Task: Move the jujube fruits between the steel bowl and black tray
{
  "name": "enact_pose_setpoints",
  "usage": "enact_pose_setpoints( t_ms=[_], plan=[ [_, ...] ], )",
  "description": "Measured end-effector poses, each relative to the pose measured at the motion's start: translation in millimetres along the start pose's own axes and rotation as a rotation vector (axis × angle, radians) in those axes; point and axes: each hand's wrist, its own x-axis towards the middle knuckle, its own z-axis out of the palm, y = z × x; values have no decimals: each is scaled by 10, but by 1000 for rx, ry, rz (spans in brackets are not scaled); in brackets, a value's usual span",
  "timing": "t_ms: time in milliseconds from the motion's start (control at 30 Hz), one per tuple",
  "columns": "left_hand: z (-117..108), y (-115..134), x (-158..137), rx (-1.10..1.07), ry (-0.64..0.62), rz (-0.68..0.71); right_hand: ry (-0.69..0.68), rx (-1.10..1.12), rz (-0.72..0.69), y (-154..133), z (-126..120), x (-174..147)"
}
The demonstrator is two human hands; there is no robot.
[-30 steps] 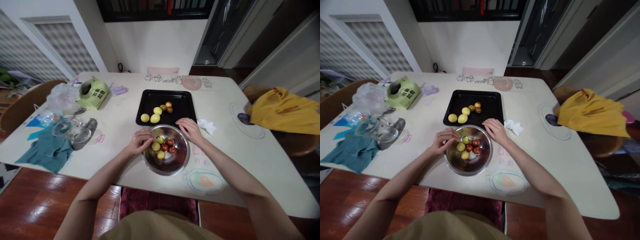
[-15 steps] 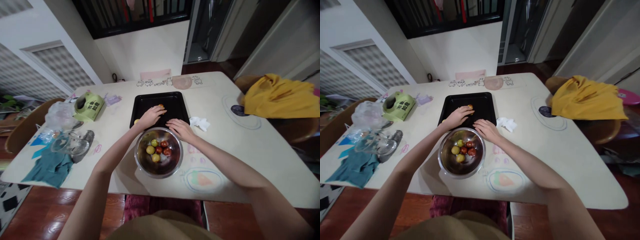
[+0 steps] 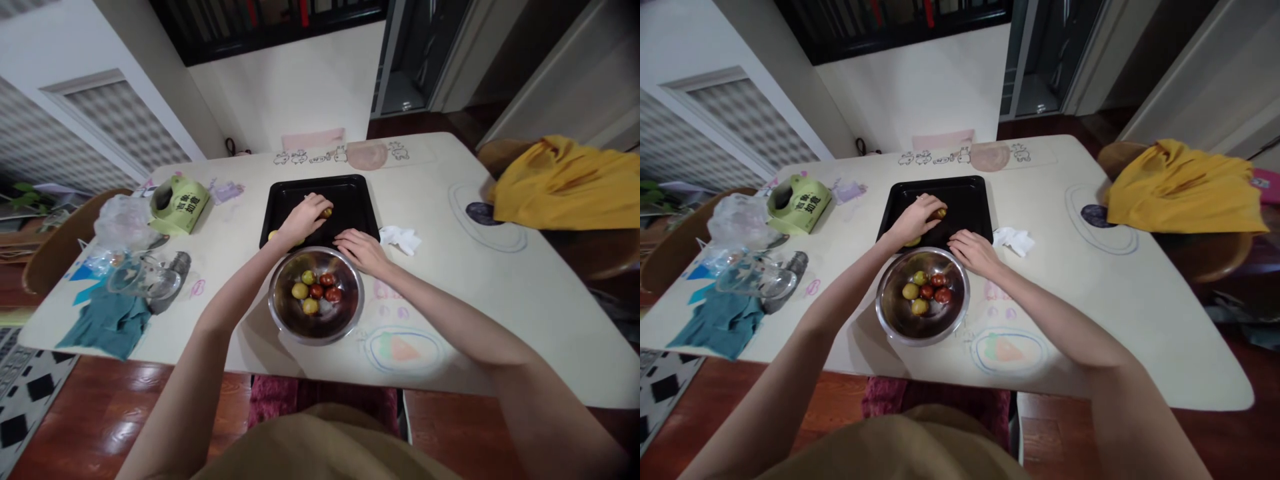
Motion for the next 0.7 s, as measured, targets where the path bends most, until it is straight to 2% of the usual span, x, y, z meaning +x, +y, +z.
enact_pose_setpoints(
  t_ms=[100,167,267,367,500,700],
  plan=[
    [-264,302,-302,-128,181,-38,-4,3,10,-9,-7,0],
    [-445,589,-576,-220,243,-48,-5,2,8,-14,-11,1],
    [-612,1031,-1002,-378,164,-82,-6,8,8,-13,-8,1],
    [-585,1330,-1334,-467,51,-138,-2,11,7,-2,8,0],
    [-388,1445,-1554,-441,-48,-188,15,6,4,9,19,1],
    [-267,1425,-1606,-368,-81,-190,24,-18,-14,6,11,12]
  ],
)
